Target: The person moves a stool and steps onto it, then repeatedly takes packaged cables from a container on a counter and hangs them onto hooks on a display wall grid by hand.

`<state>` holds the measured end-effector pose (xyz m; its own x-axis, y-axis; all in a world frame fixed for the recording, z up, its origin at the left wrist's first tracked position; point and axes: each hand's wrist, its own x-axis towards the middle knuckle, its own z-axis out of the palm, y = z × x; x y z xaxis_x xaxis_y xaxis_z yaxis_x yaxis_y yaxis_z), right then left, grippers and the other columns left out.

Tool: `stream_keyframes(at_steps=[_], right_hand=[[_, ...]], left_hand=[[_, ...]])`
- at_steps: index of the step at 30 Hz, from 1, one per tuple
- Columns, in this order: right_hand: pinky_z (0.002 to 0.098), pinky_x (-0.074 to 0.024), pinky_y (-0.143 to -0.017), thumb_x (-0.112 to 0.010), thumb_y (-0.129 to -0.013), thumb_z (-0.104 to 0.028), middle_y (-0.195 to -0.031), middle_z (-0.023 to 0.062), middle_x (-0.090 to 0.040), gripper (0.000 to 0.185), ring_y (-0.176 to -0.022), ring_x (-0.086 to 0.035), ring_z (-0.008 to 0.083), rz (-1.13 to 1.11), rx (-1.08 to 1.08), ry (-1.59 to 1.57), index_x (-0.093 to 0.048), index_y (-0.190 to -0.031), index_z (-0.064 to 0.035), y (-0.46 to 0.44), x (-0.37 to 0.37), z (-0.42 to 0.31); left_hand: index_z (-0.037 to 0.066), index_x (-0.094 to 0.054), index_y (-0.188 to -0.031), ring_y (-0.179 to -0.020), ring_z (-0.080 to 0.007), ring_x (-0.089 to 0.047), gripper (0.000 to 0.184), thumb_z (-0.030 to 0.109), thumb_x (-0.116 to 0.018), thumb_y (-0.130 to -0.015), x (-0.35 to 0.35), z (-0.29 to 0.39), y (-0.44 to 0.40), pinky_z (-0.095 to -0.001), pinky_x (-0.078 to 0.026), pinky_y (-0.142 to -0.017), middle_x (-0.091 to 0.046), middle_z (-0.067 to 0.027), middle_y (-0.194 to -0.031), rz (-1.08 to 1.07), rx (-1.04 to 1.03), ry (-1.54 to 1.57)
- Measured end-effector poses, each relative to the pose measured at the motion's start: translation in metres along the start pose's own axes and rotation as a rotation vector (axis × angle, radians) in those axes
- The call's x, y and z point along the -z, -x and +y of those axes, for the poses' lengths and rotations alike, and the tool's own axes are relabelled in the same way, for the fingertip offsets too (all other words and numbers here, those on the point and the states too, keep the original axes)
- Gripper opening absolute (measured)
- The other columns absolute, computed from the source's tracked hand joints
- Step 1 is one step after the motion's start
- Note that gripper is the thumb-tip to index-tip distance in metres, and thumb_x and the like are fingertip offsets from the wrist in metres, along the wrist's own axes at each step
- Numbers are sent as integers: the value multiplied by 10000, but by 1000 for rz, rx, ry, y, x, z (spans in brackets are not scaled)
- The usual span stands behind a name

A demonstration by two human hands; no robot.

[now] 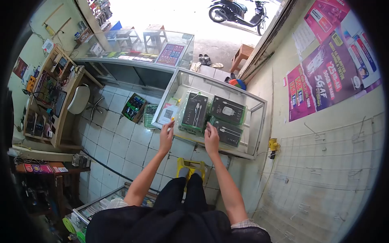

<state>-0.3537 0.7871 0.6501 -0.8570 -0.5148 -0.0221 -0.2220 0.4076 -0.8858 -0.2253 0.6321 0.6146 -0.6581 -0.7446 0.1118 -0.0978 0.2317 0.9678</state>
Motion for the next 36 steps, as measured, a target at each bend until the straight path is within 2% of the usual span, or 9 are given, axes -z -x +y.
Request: stream_keyframes(at_steps=[6, 8, 11, 18, 23, 30, 32, 34, 36], right_hand=[[379, -298, -975, -464, -826, -96, -1233, 241, -397, 539, -1136, -381, 363, 11, -122, 81, -261, -1299, 64, -36, -48, 6], [378, -267, -992, -449, -833, -91, -1235, 250, -392, 554, -1160, -345, 368, -19, -149, 56, -221, -1308, 80, -39, -50, -1], [381, -272, -989, -431, -838, -80, -1244, 252, -384, 533, -1166, -345, 367, 23, -94, 55, -233, -1313, 58, -34, -52, 3], [339, -341, -943, -393, -857, -26, -1246, 216, -422, 478, -1133, -443, 307, 65, 21, -215, -267, -1318, 3, -25, -29, -11], [328, -359, -924, -394, -869, -21, -1267, 202, -420, 452, -1148, -446, 263, 69, 56, -304, -294, -1310, -10, -21, -19, -16], [250, -419, -776, -529, -839, -96, -1114, 77, -403, 490, -881, -461, 149, 120, 57, -298, -344, -1287, -24, -7, 39, -51], [239, -423, -747, -547, -832, -106, -1076, 52, -386, 496, -840, -438, 124, 154, 108, -322, -353, -1280, -24, 2, 66, -52], [242, -429, -739, -552, -825, -92, -1059, 48, -396, 489, -867, -445, 121, 139, 123, -525, -361, -1268, -14, 15, 97, -61], [234, -430, -728, -557, -821, -88, -1061, 42, -395, 479, -871, -443, 116, 206, 211, -619, -370, -1255, -11, 33, 127, -76]], left_hand=[[22, -411, -1245, -964, -214, -509, 429, 41, -494, -825, -43, -12, -41, -314, -437, -798, -492, -141, -1114, -13, -33, -194], [35, -451, -1211, -940, -280, -499, 427, 45, -529, -791, -49, -8, -40, -347, -384, -847, -529, -145, -1041, 24, -67, -307], [25, -475, -1193, -938, -238, -511, 403, 19, -528, -793, -48, -3, -34, -306, -411, -811, -519, -142, -1058, 7, 17, -187], [37, -477, -1205, -1012, -147, -486, 396, -15, -506, -814, -35, 37, -26, -253, -396, -843, -485, -80, -1133, 1, -59, 79], [47, -479, -1204, -1000, -184, -489, 423, -33, -521, -791, -37, 34, -21, -259, -414, -827, -489, -96, -1120, 5, -73, 136], [51, -454, -1225, -1061, -157, -455, 441, -46, -504, -798, -39, 96, -3, -245, -371, -891, -461, -75, -1156, -120, -93, 244], [46, -466, -1199, -1066, -174, -452, 417, -20, -527, -791, -40, 136, 4, -261, -363, -900, -450, -75, -1157, -165, -91, 354], [33, -482, -1142, -1097, -217, -427, 374, 44, -570, -779, -40, 169, 4, -309, -326, -938, -442, -96, -1155, -199, -326, 112], [25, -444, -1127, -1197, -277, -319, 476, 218, -635, -736, -56, 184, -16, -369, -215, -1008, -381, -140, -1220, -97, -444, 268]])
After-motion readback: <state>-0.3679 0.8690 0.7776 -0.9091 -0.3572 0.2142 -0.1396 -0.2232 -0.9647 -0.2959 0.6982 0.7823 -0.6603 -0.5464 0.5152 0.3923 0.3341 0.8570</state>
